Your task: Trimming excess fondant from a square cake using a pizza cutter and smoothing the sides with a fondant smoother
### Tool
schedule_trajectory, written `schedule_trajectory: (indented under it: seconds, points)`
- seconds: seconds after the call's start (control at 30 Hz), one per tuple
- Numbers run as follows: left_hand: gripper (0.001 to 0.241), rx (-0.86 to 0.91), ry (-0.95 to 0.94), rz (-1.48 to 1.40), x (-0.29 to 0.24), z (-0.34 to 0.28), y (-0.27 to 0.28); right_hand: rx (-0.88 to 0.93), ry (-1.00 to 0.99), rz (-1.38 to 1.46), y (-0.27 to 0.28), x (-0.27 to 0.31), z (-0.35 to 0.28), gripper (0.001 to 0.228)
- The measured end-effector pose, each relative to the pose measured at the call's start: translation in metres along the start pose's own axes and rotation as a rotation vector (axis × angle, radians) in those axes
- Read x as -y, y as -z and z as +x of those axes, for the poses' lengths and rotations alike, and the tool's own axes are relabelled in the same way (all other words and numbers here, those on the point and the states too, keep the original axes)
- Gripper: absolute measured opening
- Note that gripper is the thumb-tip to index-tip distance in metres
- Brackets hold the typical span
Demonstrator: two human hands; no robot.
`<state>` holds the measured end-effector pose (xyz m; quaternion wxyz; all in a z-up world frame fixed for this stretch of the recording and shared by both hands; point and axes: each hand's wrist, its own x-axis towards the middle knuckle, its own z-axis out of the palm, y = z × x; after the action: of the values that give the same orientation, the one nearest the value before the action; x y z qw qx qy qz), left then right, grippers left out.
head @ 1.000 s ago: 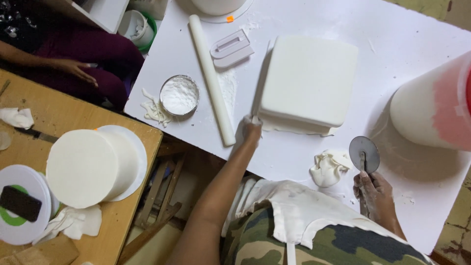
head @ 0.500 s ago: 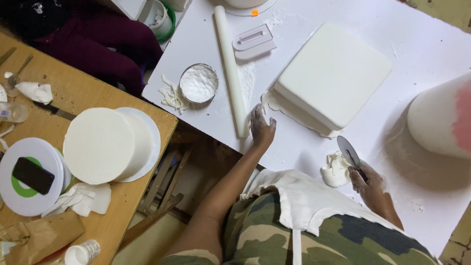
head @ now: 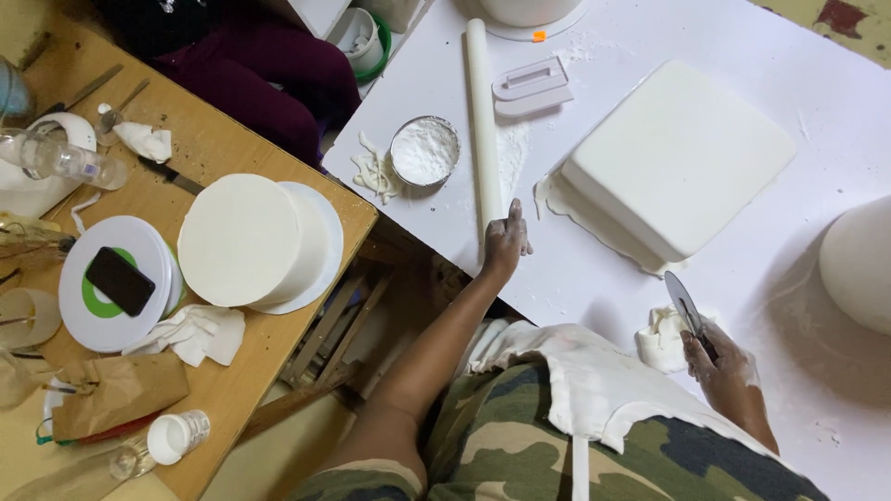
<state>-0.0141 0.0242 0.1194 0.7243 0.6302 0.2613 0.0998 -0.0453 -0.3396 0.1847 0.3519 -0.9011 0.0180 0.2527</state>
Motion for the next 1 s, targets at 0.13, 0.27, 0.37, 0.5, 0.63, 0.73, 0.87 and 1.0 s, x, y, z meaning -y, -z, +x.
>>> schedule_trajectory:
  seconds: [0.13, 0.27, 0.37, 0.5, 0.63, 0.73, 0.87, 1.0]
  points:
    - [0.067, 0.009, -0.021, 0.034, -0.009, -0.001, 0.002, 0.019, 0.031, 0.101, -0.002, -0.015, 0.004, 0.037]
    - [0.060, 0.015, -0.018, -0.019, 0.004, -0.001, 0.000, 0.024, 0.049, 0.058, 0.004, 0.000, -0.003, 0.033]
    - [0.059, 0.005, -0.006, -0.065, 0.016, -0.012, 0.001, 0.038, 0.012, 0.034, 0.007, 0.004, -0.004, 0.038]
    - [0.066, 0.007, 0.003, 0.000, 0.007, -0.032, 0.007, 0.036, 0.009, 0.043, 0.011, 0.016, -0.007, 0.033]
    - [0.069, -0.033, -0.018, -0.002, 0.023, -0.032, 0.015, 0.023, 0.098, 0.004, 0.008, 0.012, -0.004, 0.033]
    - [0.071, -0.047, -0.011, 0.027, 0.020, -0.038, 0.019, 0.045, 0.062, 0.059, 0.008, 0.018, -0.003, 0.044]
    - [0.069, -0.072, 0.056, 0.104, 0.027, -0.042, 0.021, 0.072, 0.120, -0.056, 0.005, 0.013, 0.002, 0.042]
    - [0.056, 0.087, 0.155, 0.267, 0.044, -0.033, 0.022, 0.098, 0.169, -0.068, 0.003, 0.008, 0.005, 0.049]
